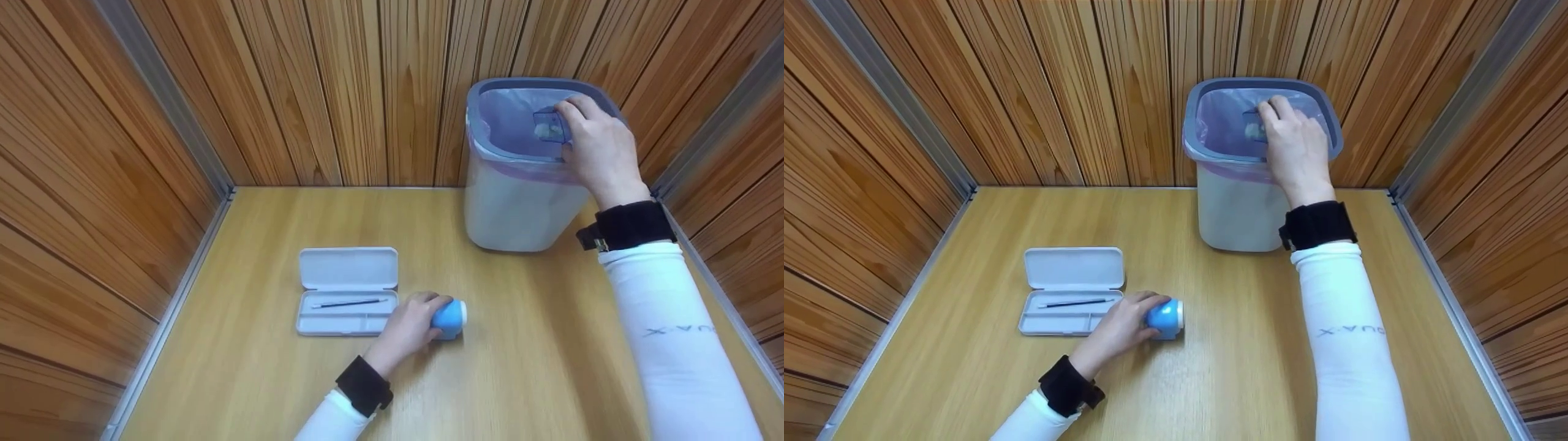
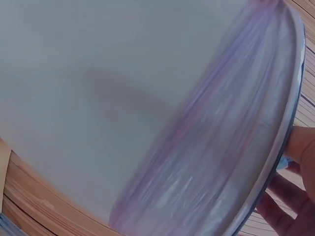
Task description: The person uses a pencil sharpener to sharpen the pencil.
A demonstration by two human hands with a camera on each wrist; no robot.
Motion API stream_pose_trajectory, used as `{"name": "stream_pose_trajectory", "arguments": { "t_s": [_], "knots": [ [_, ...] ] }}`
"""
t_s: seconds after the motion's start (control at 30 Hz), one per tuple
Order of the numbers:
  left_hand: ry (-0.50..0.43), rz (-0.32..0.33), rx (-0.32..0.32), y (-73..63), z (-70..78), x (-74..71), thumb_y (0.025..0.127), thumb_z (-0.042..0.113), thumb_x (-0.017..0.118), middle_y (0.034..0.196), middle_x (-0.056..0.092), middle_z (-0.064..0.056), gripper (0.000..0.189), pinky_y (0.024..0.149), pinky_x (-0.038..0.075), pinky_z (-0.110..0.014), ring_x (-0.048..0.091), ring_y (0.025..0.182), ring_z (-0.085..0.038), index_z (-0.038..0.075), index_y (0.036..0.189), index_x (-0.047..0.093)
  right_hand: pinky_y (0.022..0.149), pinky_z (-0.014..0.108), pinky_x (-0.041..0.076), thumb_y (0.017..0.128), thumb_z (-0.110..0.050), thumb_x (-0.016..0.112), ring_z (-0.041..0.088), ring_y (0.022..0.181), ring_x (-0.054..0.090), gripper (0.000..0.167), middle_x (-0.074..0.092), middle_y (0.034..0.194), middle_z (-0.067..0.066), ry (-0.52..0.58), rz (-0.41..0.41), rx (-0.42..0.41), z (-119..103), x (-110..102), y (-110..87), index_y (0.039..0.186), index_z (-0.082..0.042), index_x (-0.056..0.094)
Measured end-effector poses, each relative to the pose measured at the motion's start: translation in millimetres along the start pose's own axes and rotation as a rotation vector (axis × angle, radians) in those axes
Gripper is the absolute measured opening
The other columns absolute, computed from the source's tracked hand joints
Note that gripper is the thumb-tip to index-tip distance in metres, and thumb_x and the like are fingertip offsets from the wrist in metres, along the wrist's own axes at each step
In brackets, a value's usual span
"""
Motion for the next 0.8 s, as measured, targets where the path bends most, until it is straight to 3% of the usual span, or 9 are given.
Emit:
{"name": "stream_pose_trajectory", "arguments": {
  "t_s": [0.13,0.33,0.57,0.7,0.8],
  "knots": [
    [0.001,-0.003,0.000,0.8,-0.2,0.3,0.081,0.016,0.082,0.124,0.062,-0.010,0.058,0.093,0.052,-0.041,0.059,0.114,-0.026,0.019,0.134,0.060,0.070,0.058,0.052,0.087,0.015,0.059,0.045,0.102,0.059,0.044,0.056,0.127,0.020,-0.097,0.082,-0.115,-6.1,-0.5,1.1,0.128,0.000,0.058],
    [0.002,-0.006,-0.002,1.0,-0.6,0.9,0.081,0.016,0.082,0.125,0.062,-0.010,0.058,0.093,0.052,-0.041,0.059,0.114,-0.027,0.019,0.134,0.060,0.072,0.057,0.052,0.096,0.006,0.054,0.043,0.099,0.059,0.033,0.057,0.130,0.016,-0.168,0.184,-0.207,-9.5,-3.2,-0.7,0.127,-0.005,0.061],
    [0.017,0.010,0.012,1.1,-0.2,1.6,0.080,0.016,0.082,0.124,0.062,-0.011,0.058,0.093,0.052,-0.041,0.060,0.113,-0.027,0.018,0.133,0.060,0.081,0.056,0.049,0.092,0.009,0.058,0.039,0.109,0.056,0.040,0.057,0.132,0.012,-0.184,0.128,-0.277,-9.8,0.7,-6.6,0.127,-0.010,0.062],
    [0.020,0.021,0.012,1.0,0.4,1.4,0.078,0.016,0.084,0.122,0.063,-0.011,0.058,0.091,0.052,-0.041,0.060,0.112,-0.027,0.018,0.132,0.061,0.079,0.055,0.049,0.093,0.007,0.058,0.039,0.106,0.056,0.036,0.059,0.129,0.012,-0.167,0.161,-0.286,-9.2,-1.1,-7.7,0.125,-0.010,0.063],
    [0.008,0.008,0.003,1.7,0.7,1.9,0.079,0.016,0.083,0.123,0.062,-0.011,0.059,0.092,0.052,-0.041,0.060,0.113,-0.027,0.019,0.133,0.061,0.075,0.055,0.049,0.091,0.009,0.059,0.040,0.105,0.057,0.038,0.060,0.129,0.013,-0.135,0.138,-0.293,-8.2,-0.9,-8.7,0.124,-0.009,0.063]
  ]
}}
Point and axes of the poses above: each hand's wrist, its own y-axis towards the middle knuckle, its own x-axis out of the palm, z = x × y, the point moved 5 cm from there along y, towards the middle knuckle
